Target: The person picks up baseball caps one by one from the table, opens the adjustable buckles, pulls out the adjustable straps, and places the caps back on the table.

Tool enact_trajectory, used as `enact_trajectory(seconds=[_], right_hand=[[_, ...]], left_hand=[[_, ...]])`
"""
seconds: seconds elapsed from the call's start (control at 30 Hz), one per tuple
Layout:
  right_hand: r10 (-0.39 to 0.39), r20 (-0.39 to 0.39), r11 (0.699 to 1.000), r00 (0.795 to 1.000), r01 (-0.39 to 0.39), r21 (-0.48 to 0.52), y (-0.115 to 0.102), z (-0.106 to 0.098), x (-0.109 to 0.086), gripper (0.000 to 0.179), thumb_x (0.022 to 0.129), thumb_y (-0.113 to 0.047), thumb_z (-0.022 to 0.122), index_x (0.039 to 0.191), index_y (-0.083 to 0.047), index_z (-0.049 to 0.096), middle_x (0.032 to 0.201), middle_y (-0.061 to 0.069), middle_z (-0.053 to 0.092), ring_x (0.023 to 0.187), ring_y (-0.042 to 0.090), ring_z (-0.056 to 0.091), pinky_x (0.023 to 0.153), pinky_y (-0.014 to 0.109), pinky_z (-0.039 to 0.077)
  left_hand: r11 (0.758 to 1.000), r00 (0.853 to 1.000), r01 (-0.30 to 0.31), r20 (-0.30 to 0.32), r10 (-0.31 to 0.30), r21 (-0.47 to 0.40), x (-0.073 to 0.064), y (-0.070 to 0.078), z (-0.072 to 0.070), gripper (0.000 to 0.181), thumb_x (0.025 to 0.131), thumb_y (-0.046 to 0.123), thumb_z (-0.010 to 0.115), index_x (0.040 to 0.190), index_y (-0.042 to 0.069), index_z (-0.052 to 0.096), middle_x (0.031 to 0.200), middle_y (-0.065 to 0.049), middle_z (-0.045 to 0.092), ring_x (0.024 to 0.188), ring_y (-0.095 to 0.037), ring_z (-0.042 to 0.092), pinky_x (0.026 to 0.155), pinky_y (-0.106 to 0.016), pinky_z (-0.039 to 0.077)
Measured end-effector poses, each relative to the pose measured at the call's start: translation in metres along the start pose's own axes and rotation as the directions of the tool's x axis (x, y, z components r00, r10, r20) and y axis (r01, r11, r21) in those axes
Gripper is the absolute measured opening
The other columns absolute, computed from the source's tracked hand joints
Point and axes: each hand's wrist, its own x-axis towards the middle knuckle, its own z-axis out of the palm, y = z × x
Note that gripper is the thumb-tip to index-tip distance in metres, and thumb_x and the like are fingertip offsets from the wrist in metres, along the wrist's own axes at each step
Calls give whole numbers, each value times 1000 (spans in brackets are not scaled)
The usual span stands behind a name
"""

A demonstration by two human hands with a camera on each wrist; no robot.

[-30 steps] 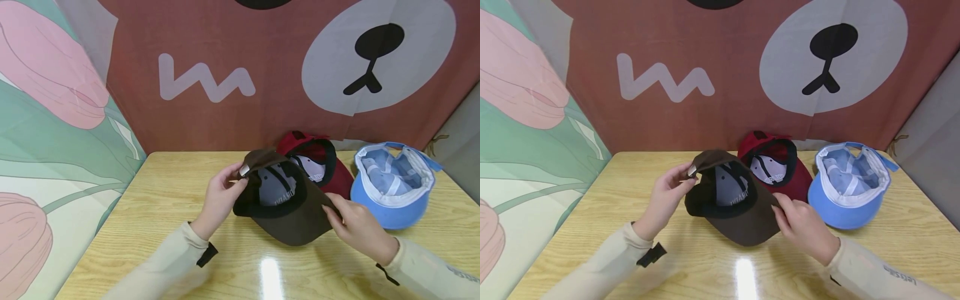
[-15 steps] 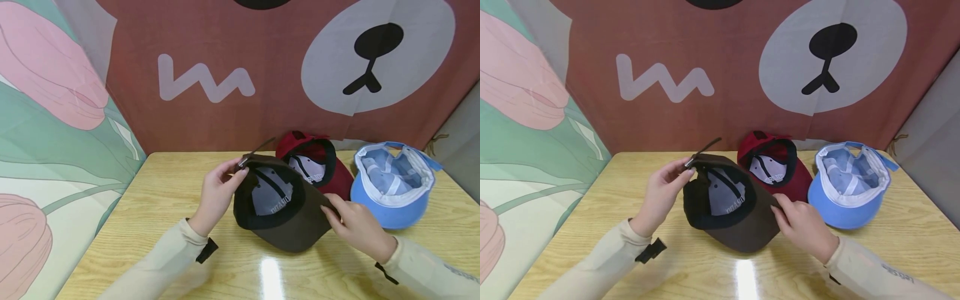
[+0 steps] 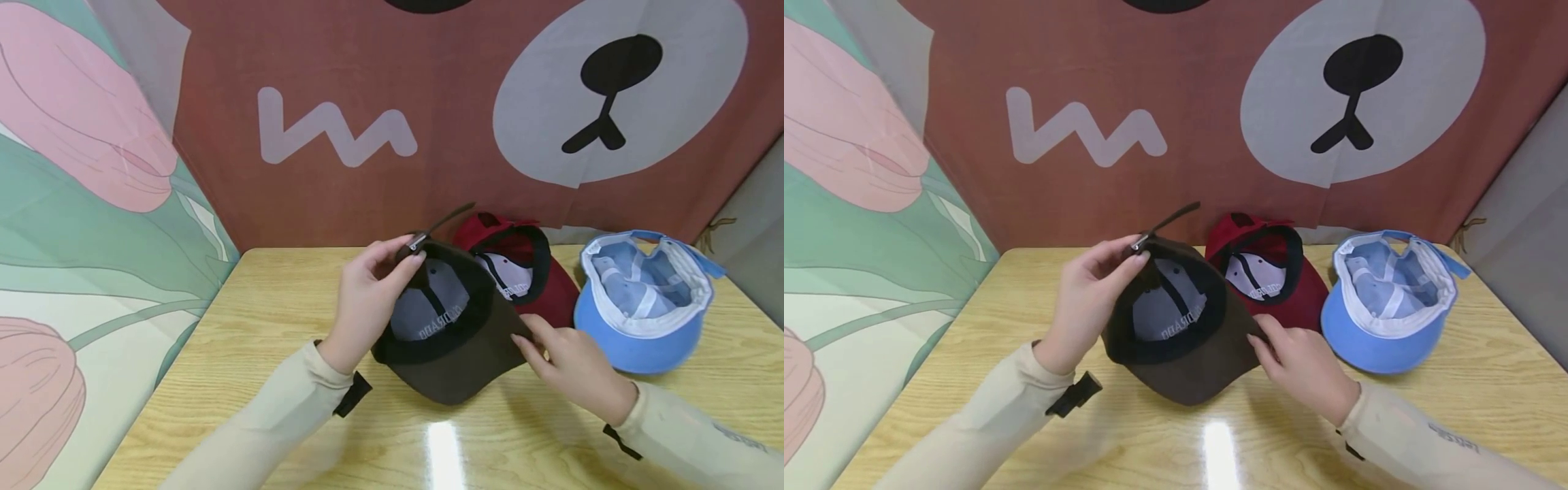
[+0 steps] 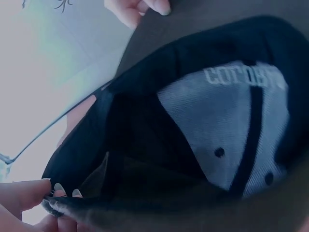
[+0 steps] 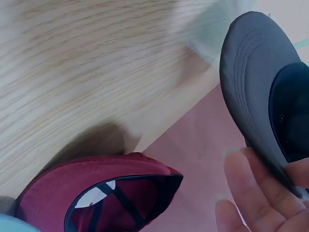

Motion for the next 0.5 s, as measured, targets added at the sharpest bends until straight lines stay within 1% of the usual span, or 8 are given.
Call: enact_trajectory(seconds=[0.1, 0.17, 0.23, 0.33, 0.37, 0.4, 0.5], right_hand=[[-1, 4, 1000, 1000, 1, -3, -1, 2, 2, 21, 88, -13, 71, 104, -7, 59, 59, -17, 52, 46, -4, 41, 42, 21, 35], [7, 6, 1000, 1000, -7, 3, -3, 3, 4, 25, 85, -9, 73, 107, -6, 59, 64, -12, 59, 49, -2, 48, 44, 22, 41], [20, 7, 1000, 1000, -20, 18, -7, 3, 9, 34, 81, -3, 74, 111, -5, 59, 73, -6, 66, 55, 1, 56, 48, 24, 47], [33, -5, 998, 999, -33, 56, -14, 2, 18, 44, 78, 2, 75, 119, -3, 58, 93, 3, 70, 71, 9, 65, 60, 31, 55], [32, -17, 997, 999, -31, 67, -16, 1, 23, 47, 78, 3, 75, 122, -3, 57, 97, 5, 70, 75, 11, 66, 65, 29, 55], [30, -30, 996, 999, -28, 87, -18, 0, 28, 50, 78, 3, 75, 125, -2, 56, 105, 7, 70, 83, 15, 68, 72, 27, 55], [10, -78, 988, 997, 2, 152, -22, -4, 44, 58, 78, 7, 73, 132, -1, 52, 119, 10, 66, 97, 21, 66, 86, 16, 48]], left_hand=[[1000, 1000, -15, -10, 15, -5, 2, 1, 3, 23, 86, -1, 70, 108, -7, 70, 94, -14, 68, 79, -10, 62, 73, -24, 53], [1000, 1000, -20, -20, 20, -7, 3, 2, 5, 22, 86, -1, 71, 107, -8, 70, 93, -14, 68, 78, -8, 62, 72, -24, 53], [1000, 999, -22, -29, 22, -7, 4, 2, 7, 22, 86, -1, 71, 106, -7, 70, 92, -14, 68, 76, -8, 61, 71, -23, 53], [1000, 999, -12, -30, 12, -19, 4, 1, 9, 22, 86, -1, 70, 107, -8, 70, 93, -14, 68, 76, -9, 61, 70, -23, 53], [1000, 1000, -7, -31, 6, -22, 4, 1, 10, 22, 86, -1, 70, 107, -8, 70, 93, -14, 68, 76, -9, 61, 70, -23, 53], [1000, 999, 0, -34, -1, -23, 5, 0, 10, 22, 86, 0, 70, 108, -7, 70, 94, -14, 68, 76, -10, 62, 70, -24, 53], [1000, 999, 12, -41, -13, -25, 5, -1, 12, 23, 87, 0, 70, 108, -7, 70, 96, -14, 69, 78, -14, 63, 71, -25, 54]])
